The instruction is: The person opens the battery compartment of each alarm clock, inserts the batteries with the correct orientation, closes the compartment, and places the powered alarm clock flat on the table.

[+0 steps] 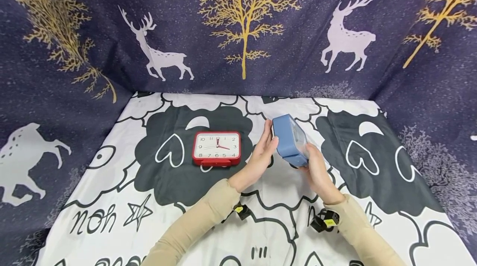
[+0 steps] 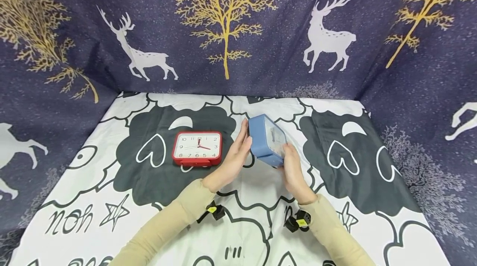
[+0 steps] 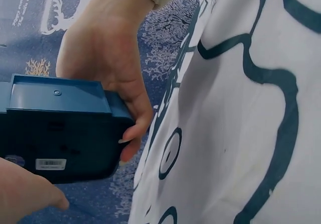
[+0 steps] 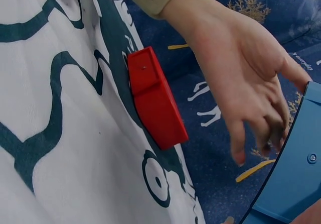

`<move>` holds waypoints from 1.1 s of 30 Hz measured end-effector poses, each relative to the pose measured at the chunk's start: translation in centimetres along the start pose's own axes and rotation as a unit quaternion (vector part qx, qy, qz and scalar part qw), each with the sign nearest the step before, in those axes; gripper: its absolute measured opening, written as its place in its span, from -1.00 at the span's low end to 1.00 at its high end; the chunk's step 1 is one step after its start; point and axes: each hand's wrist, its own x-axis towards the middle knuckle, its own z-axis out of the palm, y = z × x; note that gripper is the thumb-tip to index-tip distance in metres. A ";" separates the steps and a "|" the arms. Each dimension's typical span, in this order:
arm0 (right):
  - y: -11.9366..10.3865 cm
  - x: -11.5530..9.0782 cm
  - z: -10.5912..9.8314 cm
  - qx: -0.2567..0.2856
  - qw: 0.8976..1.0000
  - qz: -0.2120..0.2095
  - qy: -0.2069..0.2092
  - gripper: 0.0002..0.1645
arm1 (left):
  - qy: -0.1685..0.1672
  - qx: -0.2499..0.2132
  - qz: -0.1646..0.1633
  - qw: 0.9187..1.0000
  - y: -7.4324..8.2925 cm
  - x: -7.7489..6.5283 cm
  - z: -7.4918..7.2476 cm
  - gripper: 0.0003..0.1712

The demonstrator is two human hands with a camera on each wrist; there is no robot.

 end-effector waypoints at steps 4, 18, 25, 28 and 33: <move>-0.1 0.0 -0.2 0.013 1.000 -0.003 0.005 -0.38 | -0.025 0.024 0.026 0.999 0.1 -0.2 0.0 -0.30; -0.3 0.7 -0.6 -0.034 0.996 -0.062 0.047 -0.44 | 0.000 0.079 0.053 0.995 -0.4 -0.6 -0.3 -0.31; -0.9 0.7 -0.8 -0.068 0.994 -0.065 0.059 -0.39 | 0.022 0.112 0.067 0.991 -0.3 -0.5 -0.2 -0.39; -1.2 0.7 -0.9 -0.075 0.993 -0.067 0.061 -0.36 | 0.030 0.137 0.054 0.989 -0.2 -0.5 -0.1 -0.39; -1.5 0.7 -1.1 -0.107 0.991 -0.059 0.057 -0.31 | 0.044 0.175 0.033 0.983 0.2 -0.5 0.0 -0.39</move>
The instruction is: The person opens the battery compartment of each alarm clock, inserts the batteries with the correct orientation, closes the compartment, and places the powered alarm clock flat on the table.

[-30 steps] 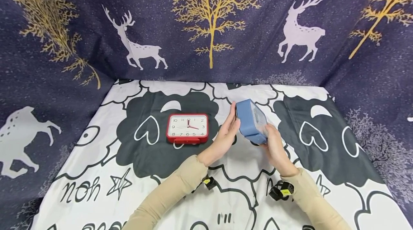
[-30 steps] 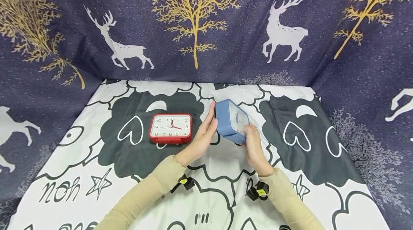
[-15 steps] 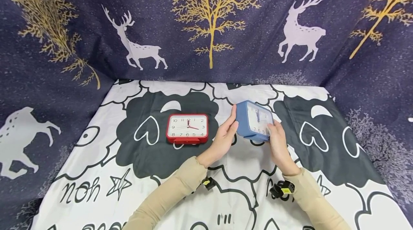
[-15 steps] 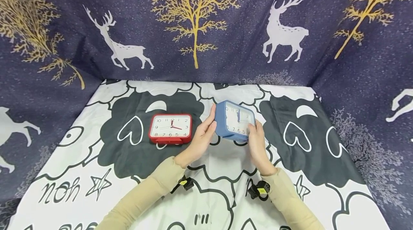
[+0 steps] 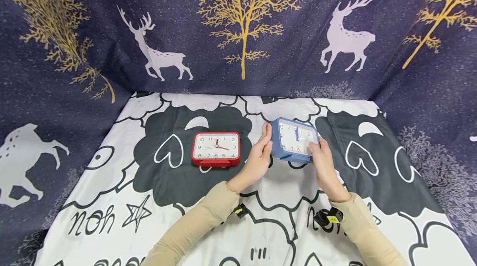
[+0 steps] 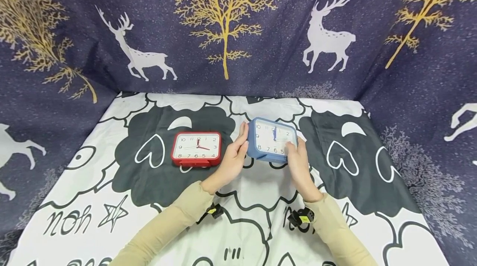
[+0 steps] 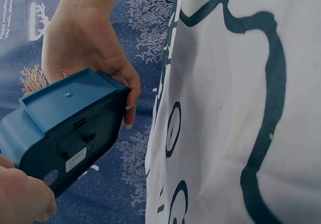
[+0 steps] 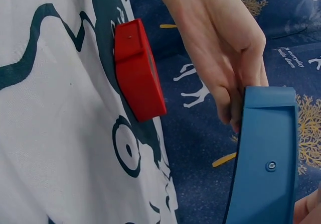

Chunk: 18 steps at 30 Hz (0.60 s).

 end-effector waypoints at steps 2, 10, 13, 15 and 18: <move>-0.1 0.1 0.0 -0.011 1.000 0.005 -0.004 -0.30 | 0.002 0.014 -0.006 1.000 0.1 0.1 0.0 -0.39; -0.4 0.1 -0.2 -0.038 0.999 0.009 -0.015 -0.23 | 0.003 0.069 -0.053 0.996 -0.2 0.0 -0.1 -0.34; -0.4 0.2 -0.3 -0.046 0.999 0.001 -0.016 -0.22 | -0.008 0.062 -0.067 0.996 -0.6 0.0 -0.1 -0.34; -0.3 0.2 -0.3 -0.052 0.999 -0.003 -0.017 -0.22 | -0.017 0.048 -0.069 0.996 -0.9 -0.1 -0.2 -0.35; -0.2 0.3 -0.3 -0.058 0.998 -0.008 -0.018 -0.22 | -0.033 0.023 -0.074 0.996 -1.1 -0.1 -0.3 -0.34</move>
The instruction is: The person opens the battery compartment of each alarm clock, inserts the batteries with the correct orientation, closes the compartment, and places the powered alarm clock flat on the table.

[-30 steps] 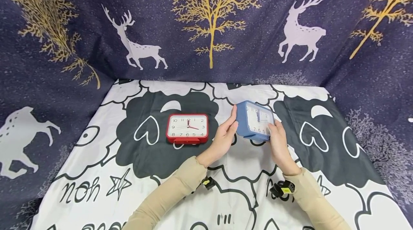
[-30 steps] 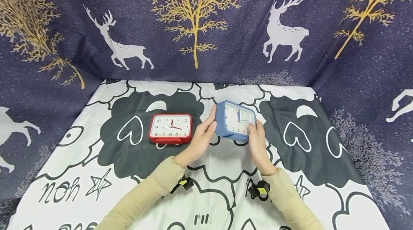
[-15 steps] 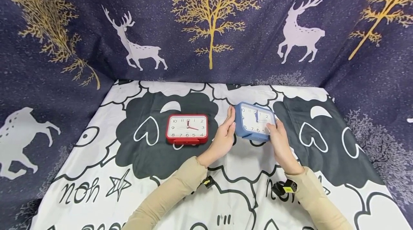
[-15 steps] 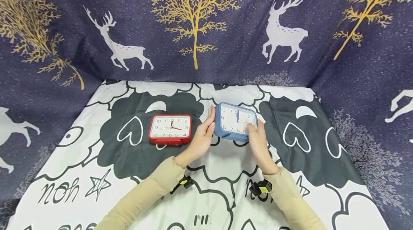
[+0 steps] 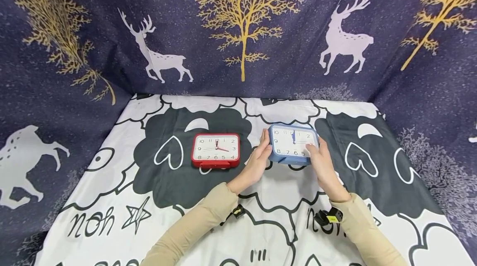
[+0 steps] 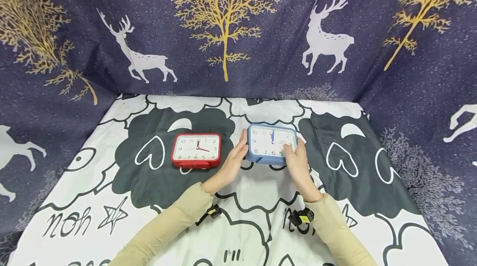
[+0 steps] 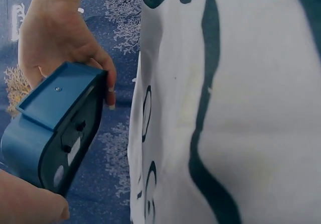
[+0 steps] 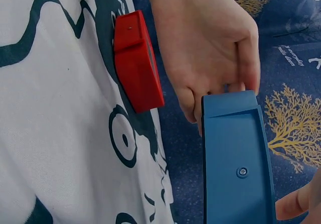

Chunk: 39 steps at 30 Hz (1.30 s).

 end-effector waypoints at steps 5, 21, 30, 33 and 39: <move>0.1 0.0 -0.1 -0.007 1.000 -0.005 0.008 -0.23 | -0.032 -0.007 -0.029 0.999 -0.1 0.0 -0.3 -0.17; 0.6 0.5 0.3 -0.009 1.000 -0.002 -0.004 -0.27 | -0.001 0.137 -0.056 0.989 -1.3 0.2 -0.3 0.27; 0.9 0.7 0.3 -0.033 0.999 0.016 -0.003 -0.22 | 0.008 0.204 -0.064 0.977 -1.3 0.3 -0.3 0.25; 1.0 0.6 0.4 -0.043 0.999 0.025 -0.004 -0.21 | 0.004 0.219 -0.075 0.973 -1.3 0.3 -0.3 0.25; 1.3 0.7 0.7 -0.045 0.999 0.024 -0.002 -0.20 | -0.007 0.208 -0.070 0.976 -1.6 0.3 -0.3 0.27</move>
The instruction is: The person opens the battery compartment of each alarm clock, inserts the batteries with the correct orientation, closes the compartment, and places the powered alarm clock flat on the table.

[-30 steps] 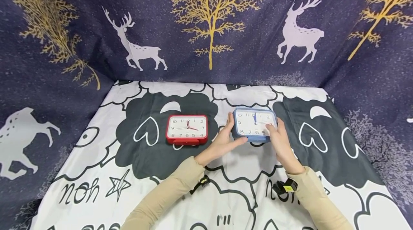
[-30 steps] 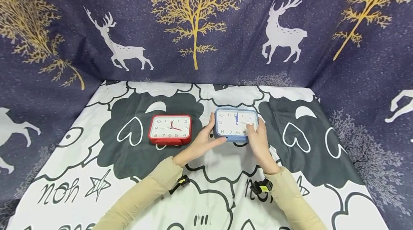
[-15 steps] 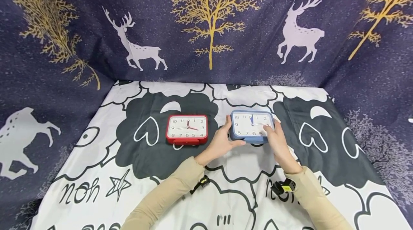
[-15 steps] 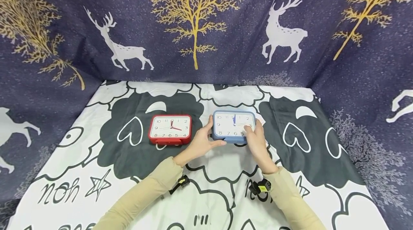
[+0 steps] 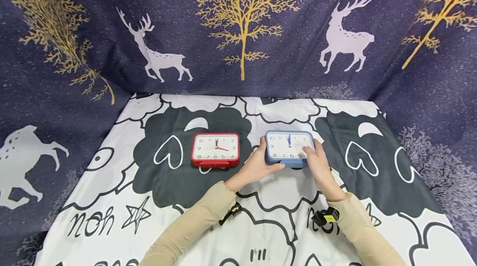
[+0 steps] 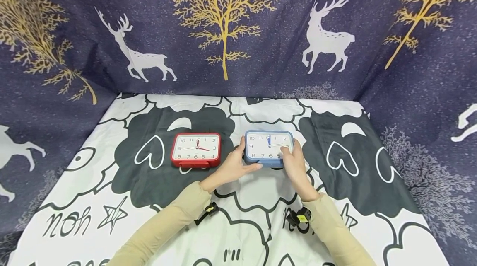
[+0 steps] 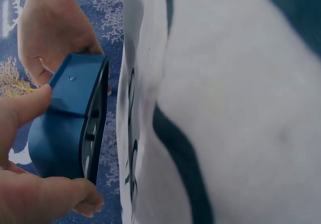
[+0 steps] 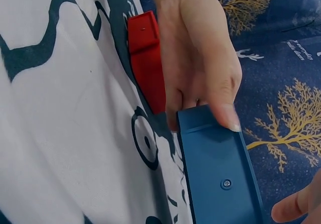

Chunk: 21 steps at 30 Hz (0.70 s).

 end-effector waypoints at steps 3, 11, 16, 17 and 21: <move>0.2 0.1 0.2 0.003 1.000 -0.003 -0.001 -0.20 | -0.004 -0.015 0.004 1.000 -0.2 0.0 0.0 0.27; 0.8 0.4 0.5 0.015 1.000 -0.012 0.000 -0.25 | -0.019 -0.044 -0.003 0.999 -0.5 0.1 0.2 0.26; 1.0 0.6 0.9 0.016 0.999 -0.017 0.026 -0.25 | -0.018 -0.043 -0.016 0.999 -0.6 0.2 0.4 0.27; 1.0 0.7 1.1 0.019 0.999 -0.018 0.029 -0.25 | -0.017 -0.042 -0.019 0.999 -0.7 0.2 0.4 0.28; 1.3 0.9 1.4 0.033 0.998 -0.024 0.037 -0.26 | -0.013 -0.043 -0.025 0.999 -0.7 0.2 0.5 0.29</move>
